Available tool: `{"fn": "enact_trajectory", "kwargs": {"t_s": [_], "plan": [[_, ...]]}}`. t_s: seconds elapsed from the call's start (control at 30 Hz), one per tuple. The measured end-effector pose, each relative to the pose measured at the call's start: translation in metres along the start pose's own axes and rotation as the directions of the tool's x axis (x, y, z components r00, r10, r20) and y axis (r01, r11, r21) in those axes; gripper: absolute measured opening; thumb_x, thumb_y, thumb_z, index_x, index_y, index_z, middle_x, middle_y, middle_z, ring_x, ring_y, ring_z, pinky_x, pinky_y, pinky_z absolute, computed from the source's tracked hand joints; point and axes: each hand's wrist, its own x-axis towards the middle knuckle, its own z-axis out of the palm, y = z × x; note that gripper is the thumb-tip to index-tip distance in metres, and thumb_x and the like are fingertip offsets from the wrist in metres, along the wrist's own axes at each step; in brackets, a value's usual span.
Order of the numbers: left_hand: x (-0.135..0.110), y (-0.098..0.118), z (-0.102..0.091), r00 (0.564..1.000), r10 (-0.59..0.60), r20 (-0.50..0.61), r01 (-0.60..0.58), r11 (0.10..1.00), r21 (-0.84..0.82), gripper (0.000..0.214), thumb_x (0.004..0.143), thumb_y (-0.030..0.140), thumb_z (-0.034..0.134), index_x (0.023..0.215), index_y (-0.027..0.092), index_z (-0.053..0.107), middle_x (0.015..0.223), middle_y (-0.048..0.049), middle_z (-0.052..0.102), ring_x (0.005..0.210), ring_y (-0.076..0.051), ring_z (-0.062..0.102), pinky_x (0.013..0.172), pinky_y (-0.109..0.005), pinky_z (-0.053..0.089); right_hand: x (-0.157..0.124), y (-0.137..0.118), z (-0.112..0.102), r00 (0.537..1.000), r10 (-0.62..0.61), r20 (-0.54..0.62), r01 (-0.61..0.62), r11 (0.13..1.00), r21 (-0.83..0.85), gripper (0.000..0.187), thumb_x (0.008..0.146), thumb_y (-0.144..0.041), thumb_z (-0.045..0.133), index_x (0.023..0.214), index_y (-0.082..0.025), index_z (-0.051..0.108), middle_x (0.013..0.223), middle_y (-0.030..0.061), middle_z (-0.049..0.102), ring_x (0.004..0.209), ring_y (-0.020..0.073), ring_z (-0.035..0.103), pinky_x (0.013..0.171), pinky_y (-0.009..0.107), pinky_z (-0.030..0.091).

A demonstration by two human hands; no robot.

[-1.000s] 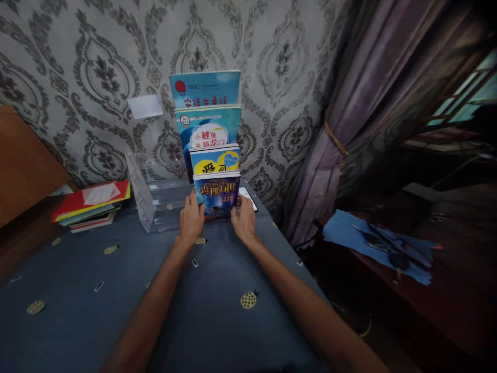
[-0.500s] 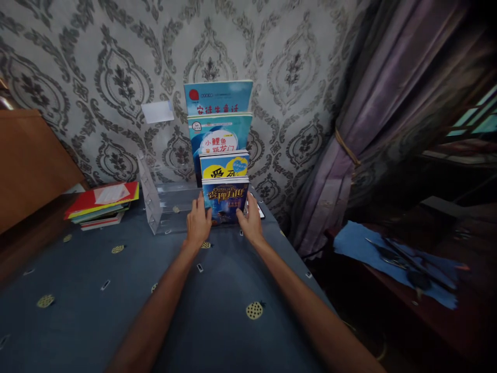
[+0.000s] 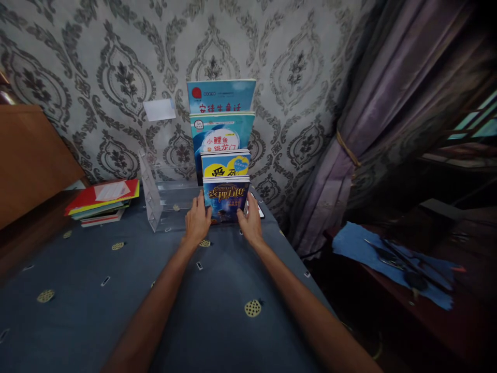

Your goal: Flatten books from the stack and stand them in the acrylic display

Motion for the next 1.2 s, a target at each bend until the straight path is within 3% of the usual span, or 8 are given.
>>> {"fn": "enact_trajectory", "kwargs": {"t_s": [0.37, 0.6, 0.83, 1.2], "plan": [[0.001, -0.006, 0.002, 0.999, 0.035, -0.01, -0.035, 0.999, -0.029, 0.052, 0.094, 0.024, 0.051, 0.145, 0.021, 0.039, 0.125, -0.013, 0.062, 0.109, -0.028, 0.066, 0.094, -0.044, 0.054, -0.001, 0.001, 0.001, 1.0, 0.008, -0.016, -0.008, 0.999, 0.034, 0.067, 0.087, -0.025, 0.052, 0.153, -0.02, 0.041, 0.154, 0.0142, 0.048, 0.145, 0.0308, 0.042, 0.12, 0.058, 0.035], [0.004, -0.01, -0.005, 0.998, 0.048, 0.031, -0.046, 0.998, -0.053, 0.051, 0.092, 0.026, 0.054, 0.141, 0.022, 0.041, 0.125, -0.0117, 0.064, 0.108, -0.028, 0.067, 0.095, -0.045, 0.054, 0.002, 0.012, 0.002, 0.972, 0.206, -0.111, -0.185, 0.968, 0.171, 0.072, 0.081, -0.019, 0.05, 0.152, -0.021, 0.041, 0.148, 0.0169, 0.053, 0.132, 0.0301, 0.055, 0.103, 0.051, 0.051], [0.007, -0.007, -0.008, 0.997, 0.05, 0.057, -0.046, 0.997, -0.065, 0.054, 0.091, 0.029, 0.054, 0.142, 0.021, 0.039, 0.127, -0.0135, 0.065, 0.108, -0.029, 0.068, 0.095, -0.048, 0.054, 0.002, 0.03, 0.006, 0.904, 0.375, -0.208, -0.302, 0.901, 0.311, 0.063, 0.078, -0.018, 0.048, 0.141, -0.02, 0.052, 0.137, 0.0171, 0.061, 0.116, 0.027, 0.065, 0.102, 0.05, 0.051], [0.01, -0.011, -0.018, 0.995, 0.007, 0.099, 0.006, 0.992, -0.128, 0.06, 0.088, 0.027, 0.054, 0.145, 0.021, 0.036, 0.12, -0.0111, 0.071, 0.105, -0.029, 0.07, 0.095, -0.046, 0.054, -0.006, 0.036, 0.007, 0.926, 0.334, -0.174, -0.295, 0.931, 0.214, 0.053, 0.079, -0.021, 0.049, 0.13, -0.017, 0.06, 0.126, 0.0159, 0.068, 0.107, 0.0256, 0.068, 0.094, 0.047, 0.056]]}}
